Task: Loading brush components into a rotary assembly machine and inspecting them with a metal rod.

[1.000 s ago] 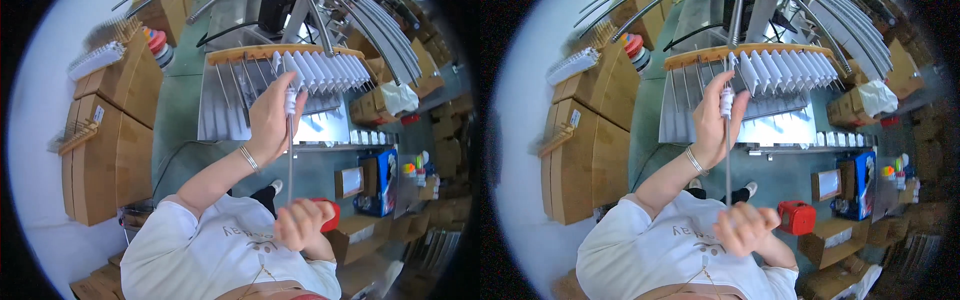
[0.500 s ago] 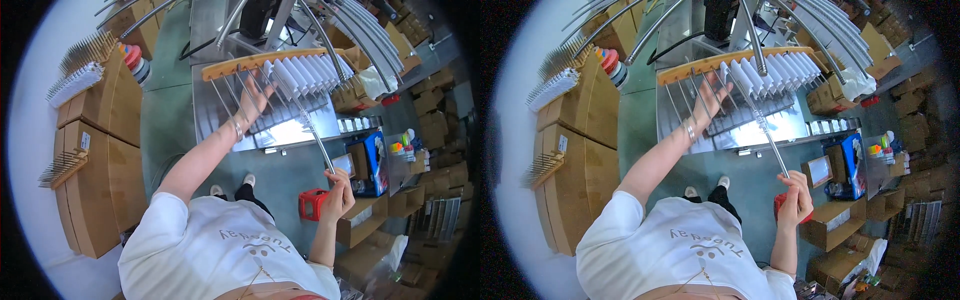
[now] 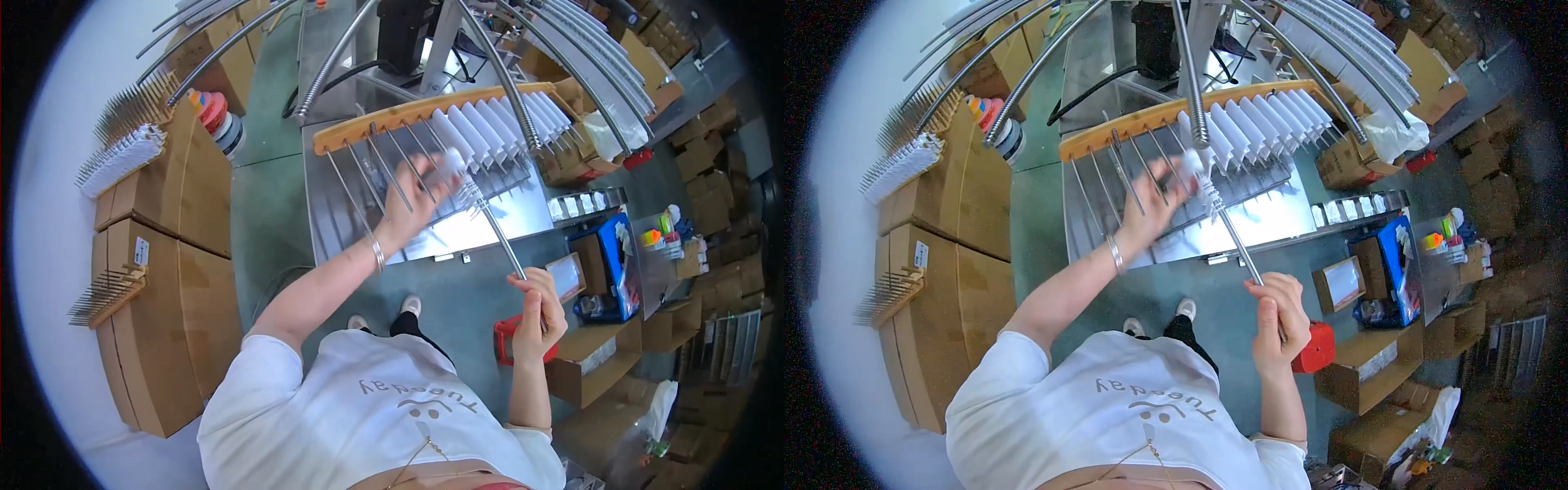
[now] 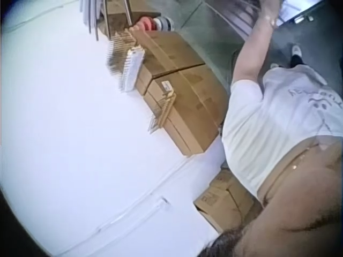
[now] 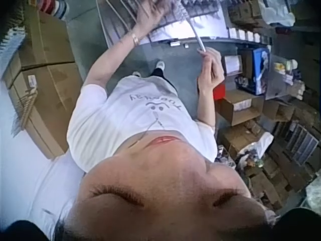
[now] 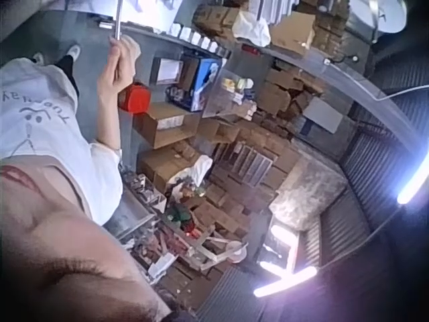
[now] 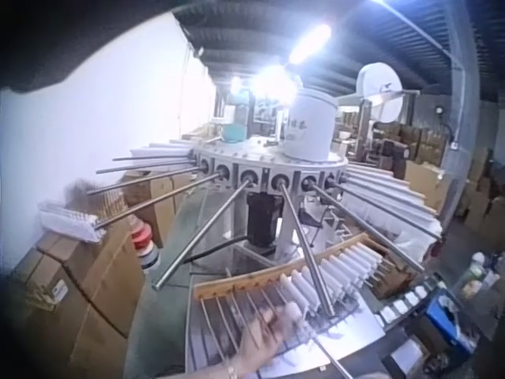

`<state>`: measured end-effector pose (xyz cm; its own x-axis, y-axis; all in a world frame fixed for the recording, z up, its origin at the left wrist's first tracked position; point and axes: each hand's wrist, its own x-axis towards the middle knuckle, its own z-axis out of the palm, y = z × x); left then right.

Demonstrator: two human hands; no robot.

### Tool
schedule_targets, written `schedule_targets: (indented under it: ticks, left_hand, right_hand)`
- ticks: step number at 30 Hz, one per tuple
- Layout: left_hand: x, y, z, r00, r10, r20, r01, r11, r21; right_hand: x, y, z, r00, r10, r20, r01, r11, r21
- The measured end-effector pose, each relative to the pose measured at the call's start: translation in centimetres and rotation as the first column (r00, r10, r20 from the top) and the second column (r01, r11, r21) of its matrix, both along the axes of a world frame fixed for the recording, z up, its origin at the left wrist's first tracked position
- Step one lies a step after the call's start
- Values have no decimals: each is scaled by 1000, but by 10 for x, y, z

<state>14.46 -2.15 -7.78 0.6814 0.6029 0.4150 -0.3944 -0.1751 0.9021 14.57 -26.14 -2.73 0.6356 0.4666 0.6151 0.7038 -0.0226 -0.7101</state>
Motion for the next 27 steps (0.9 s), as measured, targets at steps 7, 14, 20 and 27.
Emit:
schedule_targets:
  ticks: [7,14,20,27]
  left_hand:
    - [-16,-7,-11,962,-201,-184,157,961,-229]
    - [65,28,-20,986,109,125,-10,792,-610]
    - [45,7,-7,988,146,-52,-149,987,-66]
    - [16,-72,3,990,-132,-43,119,966,-231]
  right_hand:
    - [-1,-37,-4,999,-7,-48,16,982,188]
    - [-9,-56,4,989,-124,-75,134,981,144]
    - [9,-24,6,997,-82,8,82,995,61]
    - [17,-54,3,998,-63,18,60,991,119]
